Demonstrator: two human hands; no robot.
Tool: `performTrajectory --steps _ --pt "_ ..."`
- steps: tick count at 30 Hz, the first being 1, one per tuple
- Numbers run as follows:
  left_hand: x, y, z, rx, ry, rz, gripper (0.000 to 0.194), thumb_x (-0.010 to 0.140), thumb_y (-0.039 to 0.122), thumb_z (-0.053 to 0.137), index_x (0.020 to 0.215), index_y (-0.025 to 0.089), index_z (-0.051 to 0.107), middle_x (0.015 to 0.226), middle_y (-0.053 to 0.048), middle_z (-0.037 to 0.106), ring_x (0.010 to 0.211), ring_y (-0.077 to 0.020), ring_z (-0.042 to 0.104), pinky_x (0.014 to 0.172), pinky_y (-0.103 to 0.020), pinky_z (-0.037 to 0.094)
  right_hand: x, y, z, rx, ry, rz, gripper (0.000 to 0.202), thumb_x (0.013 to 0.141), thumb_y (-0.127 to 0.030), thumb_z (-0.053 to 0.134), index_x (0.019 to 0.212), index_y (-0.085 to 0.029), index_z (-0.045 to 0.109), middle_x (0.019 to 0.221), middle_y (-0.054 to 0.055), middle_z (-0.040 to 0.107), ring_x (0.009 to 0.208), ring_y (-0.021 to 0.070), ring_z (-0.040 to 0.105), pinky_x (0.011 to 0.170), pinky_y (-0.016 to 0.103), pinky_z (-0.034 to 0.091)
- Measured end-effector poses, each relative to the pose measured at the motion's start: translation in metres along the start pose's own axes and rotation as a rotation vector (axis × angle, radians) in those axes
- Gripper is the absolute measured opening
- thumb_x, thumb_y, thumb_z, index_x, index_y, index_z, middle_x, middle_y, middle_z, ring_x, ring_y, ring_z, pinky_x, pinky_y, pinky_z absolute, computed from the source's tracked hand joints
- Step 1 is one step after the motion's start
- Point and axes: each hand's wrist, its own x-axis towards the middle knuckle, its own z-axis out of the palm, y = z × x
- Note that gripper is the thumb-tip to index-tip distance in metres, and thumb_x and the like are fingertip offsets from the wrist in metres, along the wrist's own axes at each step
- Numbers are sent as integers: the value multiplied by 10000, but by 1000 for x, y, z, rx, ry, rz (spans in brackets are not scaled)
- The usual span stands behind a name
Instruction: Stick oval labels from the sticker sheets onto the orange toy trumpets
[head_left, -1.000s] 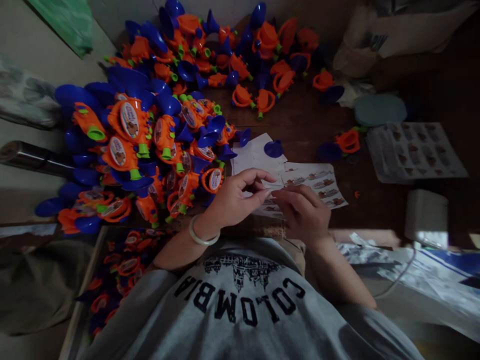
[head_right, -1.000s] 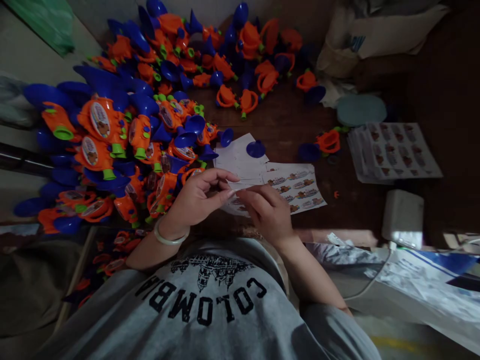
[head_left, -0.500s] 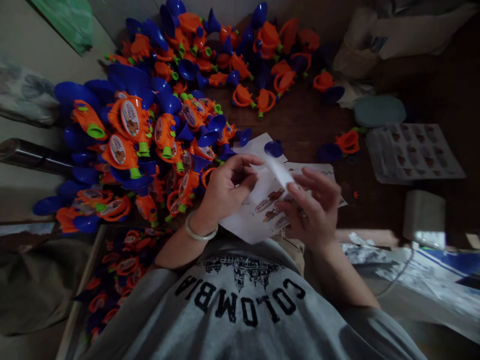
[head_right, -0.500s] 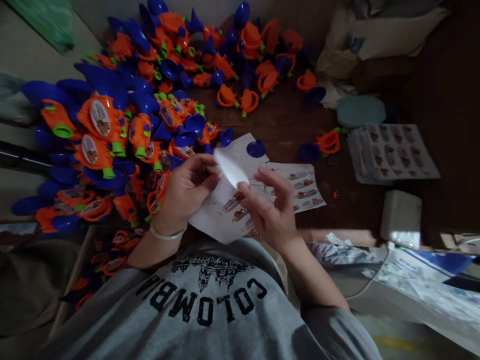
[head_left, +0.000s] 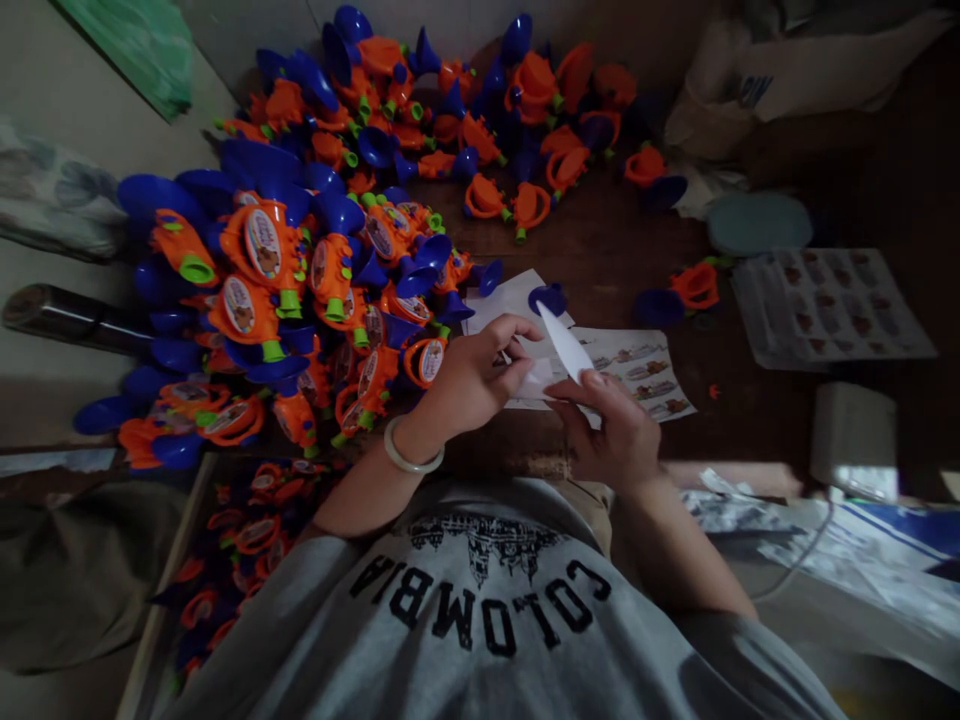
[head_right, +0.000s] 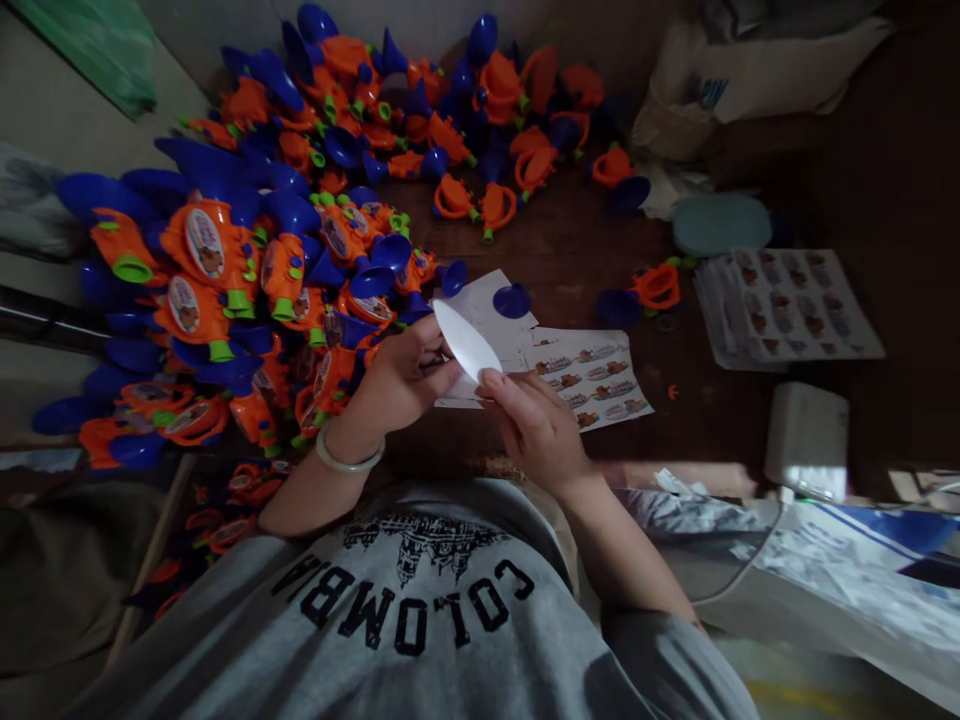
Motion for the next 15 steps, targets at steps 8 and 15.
performTrajectory --steps 8,15 --pt "19 -8 6 103 81 -8 283 832 113 649 1099 206 658 840 8 714 685 -120 663 699 -248 546 -3 15 11 -9 119 -135 511 918 -48 641 1290 -399 637 913 -21 827 831 189 734 711 317 578" --pt "62 -24 19 524 63 -11 215 938 73 579 1076 191 694 945 -49 761 879 -200 712 807 -327 535 -35 14 16 -37 43 -125 674 875 -204 762 1392 -578 544 834 -55 730 824 210 643 874 437 563"
